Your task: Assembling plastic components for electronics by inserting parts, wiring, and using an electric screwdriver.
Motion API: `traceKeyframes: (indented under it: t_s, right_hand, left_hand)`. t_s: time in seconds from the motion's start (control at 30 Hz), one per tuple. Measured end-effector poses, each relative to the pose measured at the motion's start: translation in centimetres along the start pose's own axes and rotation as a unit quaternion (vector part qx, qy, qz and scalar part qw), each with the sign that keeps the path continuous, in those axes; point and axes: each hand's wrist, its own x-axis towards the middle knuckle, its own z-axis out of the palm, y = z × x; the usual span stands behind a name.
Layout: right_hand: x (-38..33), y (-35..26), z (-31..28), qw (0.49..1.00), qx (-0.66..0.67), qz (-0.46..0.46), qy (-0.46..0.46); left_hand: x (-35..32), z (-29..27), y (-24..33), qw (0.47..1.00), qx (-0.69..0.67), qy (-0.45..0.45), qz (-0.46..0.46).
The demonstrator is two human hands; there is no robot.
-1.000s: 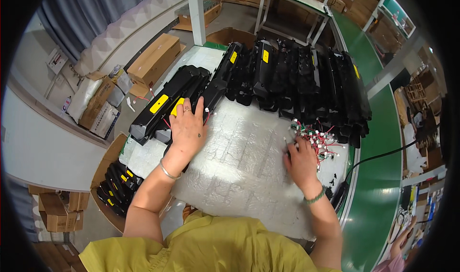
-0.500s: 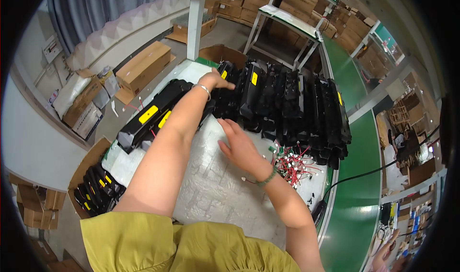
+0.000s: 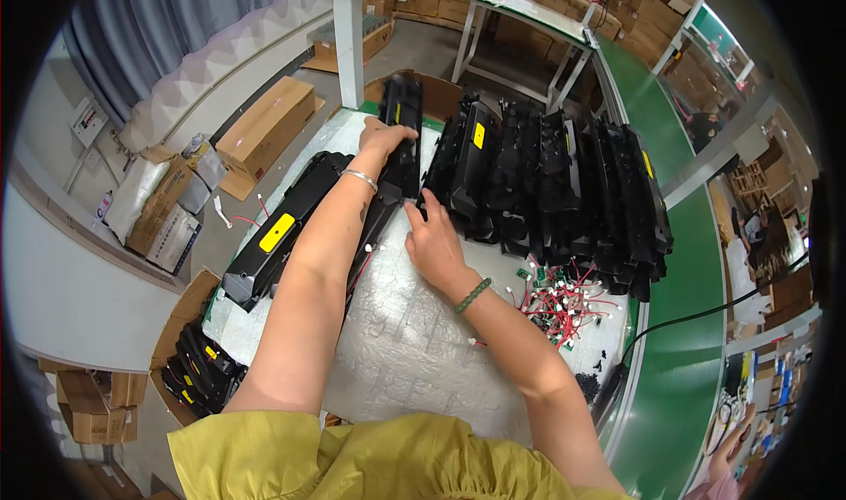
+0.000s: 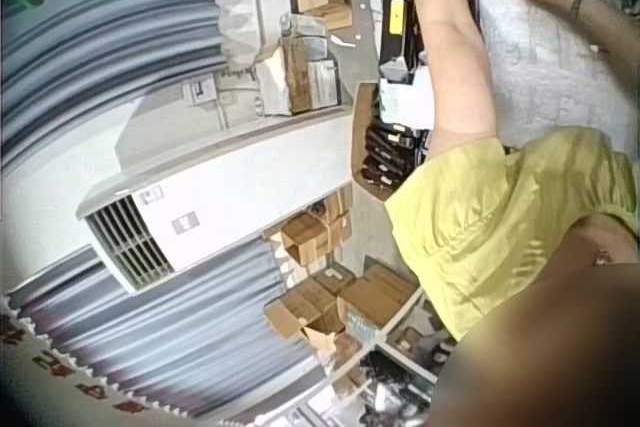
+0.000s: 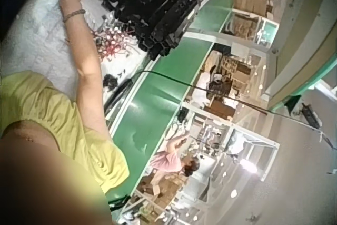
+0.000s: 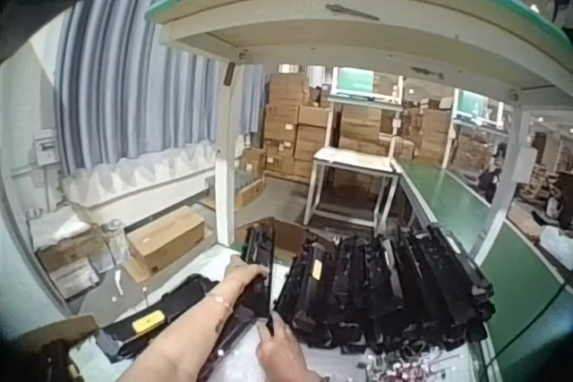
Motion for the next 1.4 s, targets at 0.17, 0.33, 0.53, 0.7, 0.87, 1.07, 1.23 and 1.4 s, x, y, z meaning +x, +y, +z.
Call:
traceKeyframes:
  t_s: [0.17, 0.33, 0.53, 0.7, 0.87, 1.07, 1.23, 1.4]
  right_hand:
    - [0.9, 1.2, 0.5, 0.998, -0.058, -0.022, 0.022]
    - [1.3, -1.8, -2.3, 0.983, 0.131, 0.074, 0.110]
    - [-0.1, -4.1, -3.1, 0.784, 0.567, 0.252, 0.030]
    - [-0.5, -4.2, -6.1, 0.754, 0.600, 0.263, -0.050]
    - [-7.4, -7.4, -12.4, 0.970, 0.203, 0.033, 0.128]
    - [-12.5, -12.6, -14.9, 0.994, 0.046, 0.087, 0.047]
    - [-14.6, -14.8, -18.9, 0.997, 0.077, 0.014, -0.001]
    - [-16.5, -11.3, -19.3, 0.979, -0.023, -0.108, 0.174]
  left_hand:
    - [0.0, 0.0, -0.2, 0.976, -0.199, 0.072, 0.058]
    - [0.5, -3.3, -0.3, 0.846, -0.514, -0.138, 0.031]
    - [-2.0, -5.0, 1.9, 0.801, -0.494, -0.320, -0.107]
    - [-4.3, -5.9, 3.8, 0.796, -0.515, -0.316, -0.030]
    - [-10.5, -10.0, 7.5, 0.777, -0.470, -0.419, -0.019]
    - [-22.6, -8.5, 3.4, 0.663, -0.401, -0.632, -0.020]
    - [-26.1, -7.5, -0.3, 0.564, -0.325, -0.754, -0.090]
    - [-31.1, -8.6, -7.1, 0.721, -0.221, -0.638, -0.157]
